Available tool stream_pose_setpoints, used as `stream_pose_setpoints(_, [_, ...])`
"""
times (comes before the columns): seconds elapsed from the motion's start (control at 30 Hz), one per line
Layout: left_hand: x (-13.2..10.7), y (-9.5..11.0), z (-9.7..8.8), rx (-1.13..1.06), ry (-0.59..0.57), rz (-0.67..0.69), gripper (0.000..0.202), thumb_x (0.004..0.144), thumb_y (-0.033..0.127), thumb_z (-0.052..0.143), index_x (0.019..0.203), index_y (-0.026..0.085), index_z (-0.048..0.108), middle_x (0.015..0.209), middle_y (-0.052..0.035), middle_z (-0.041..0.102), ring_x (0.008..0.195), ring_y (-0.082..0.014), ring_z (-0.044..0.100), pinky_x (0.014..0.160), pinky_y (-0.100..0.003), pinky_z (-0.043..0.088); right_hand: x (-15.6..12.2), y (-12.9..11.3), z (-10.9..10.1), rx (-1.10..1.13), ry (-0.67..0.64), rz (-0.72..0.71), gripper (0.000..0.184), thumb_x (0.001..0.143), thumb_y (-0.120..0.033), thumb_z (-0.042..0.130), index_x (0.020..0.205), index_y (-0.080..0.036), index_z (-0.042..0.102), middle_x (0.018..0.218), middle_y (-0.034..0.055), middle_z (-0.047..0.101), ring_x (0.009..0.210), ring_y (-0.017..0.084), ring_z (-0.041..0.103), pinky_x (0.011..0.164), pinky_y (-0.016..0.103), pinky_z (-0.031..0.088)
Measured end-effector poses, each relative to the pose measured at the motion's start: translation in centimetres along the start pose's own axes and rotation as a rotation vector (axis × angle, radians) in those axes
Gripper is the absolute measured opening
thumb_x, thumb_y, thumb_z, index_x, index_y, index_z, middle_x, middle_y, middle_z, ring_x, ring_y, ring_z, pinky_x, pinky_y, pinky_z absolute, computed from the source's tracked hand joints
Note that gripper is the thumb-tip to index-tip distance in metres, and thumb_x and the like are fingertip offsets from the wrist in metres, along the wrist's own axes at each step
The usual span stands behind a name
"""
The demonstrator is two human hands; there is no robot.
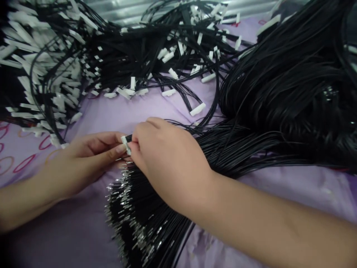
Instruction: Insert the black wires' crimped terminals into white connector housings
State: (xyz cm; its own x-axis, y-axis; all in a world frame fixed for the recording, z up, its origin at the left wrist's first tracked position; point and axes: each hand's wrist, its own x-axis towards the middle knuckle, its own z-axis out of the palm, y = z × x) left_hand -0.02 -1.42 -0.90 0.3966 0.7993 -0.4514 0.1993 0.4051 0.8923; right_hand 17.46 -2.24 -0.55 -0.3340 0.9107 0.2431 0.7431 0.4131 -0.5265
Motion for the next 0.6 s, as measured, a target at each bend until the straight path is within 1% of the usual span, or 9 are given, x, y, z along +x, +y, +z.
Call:
stream_pose_setpoints(0.13, [0.03, -0.18, -0.02, 0.005, 0.019, 0.004, 0.011, 0.079, 0.026, 0.059, 0.081, 0.015, 0.06, 0.076, -0.0006, 0.063, 0.069, -0.0067, 0.06, 0.07, -0.018, 0.052, 0.04, -0.11, 0.06, 0.003, 0.011, -0.015, 0.015, 0.082, -0.023, 0.055, 0.072, -0.015, 0.062, 0.072, 0.0019, 0.058, 0.063, 0.011, 0.051, 0.057, 0.025, 0.035])
stream_pose_setpoints(0.23, [0.11, -0.31, -0.07, -0.016, 0.034, 0.0, 0.014, 0.078, 0.028, 0.06, 0.083, 0.015, 0.062, 0.08, -0.0016, 0.066, 0.073, -0.008, 0.063, 0.069, -0.016, 0.052, 0.08, -0.04, 0.12, -0.004, 0.002, 0.0, 0.015, 0.083, -0.023, 0.054, 0.073, -0.014, 0.061, 0.073, 0.0026, 0.058, 0.064, 0.011, 0.051, 0.058, 0.025, 0.037])
stream_pose_setpoints(0.33, [0.12, -0.39, -0.05, -0.034, 0.032, -0.003, 0.015, 0.077, 0.026, 0.062, 0.087, 0.015, 0.063, 0.086, -0.0023, 0.068, 0.076, -0.0083, 0.064, 0.071, -0.015, 0.052, 0.13, 0.05, 0.27, -0.002, -0.035, -0.015, 0.015, 0.083, -0.021, 0.053, 0.072, -0.014, 0.061, 0.074, 0.0031, 0.058, 0.066, 0.012, 0.052, 0.059, 0.026, 0.037])
stream_pose_setpoints(0.47, [0.08, -0.44, 0.11, 0.006, 0.052, 0.018, 0.016, 0.076, 0.026, 0.063, 0.086, 0.014, 0.062, 0.083, -0.0016, 0.068, 0.071, -0.0061, 0.063, 0.066, -0.012, 0.05, 0.16, -0.08, 0.51, -0.02, -0.06, -0.016, 0.013, 0.083, -0.018, 0.055, 0.073, -0.012, 0.06, 0.075, 0.0035, 0.058, 0.071, 0.013, 0.052, 0.065, 0.027, 0.038])
stream_pose_setpoints(0.53, [0.09, -0.36, 0.26, 0.025, 0.046, 0.028, 0.016, 0.077, 0.027, 0.062, 0.086, 0.014, 0.061, 0.083, -0.0018, 0.068, 0.071, -0.0056, 0.062, 0.065, -0.011, 0.049, 0.11, -0.12, 0.35, -0.021, -0.074, -0.04, 0.011, 0.083, -0.016, 0.054, 0.074, -0.012, 0.059, 0.075, 0.003, 0.057, 0.071, 0.013, 0.051, 0.066, 0.027, 0.037])
stream_pose_setpoints(0.6, [0.15, -0.19, 0.4, 0.018, 0.025, 0.022, 0.017, 0.078, 0.028, 0.061, 0.088, 0.013, 0.06, 0.085, -0.0026, 0.068, 0.074, -0.0061, 0.063, 0.067, -0.012, 0.05, 0.01, 0.03, -0.08, -0.013, -0.098, -0.099, 0.011, 0.084, -0.014, 0.052, 0.077, -0.012, 0.059, 0.077, 0.003, 0.056, 0.072, 0.012, 0.05, 0.066, 0.026, 0.037])
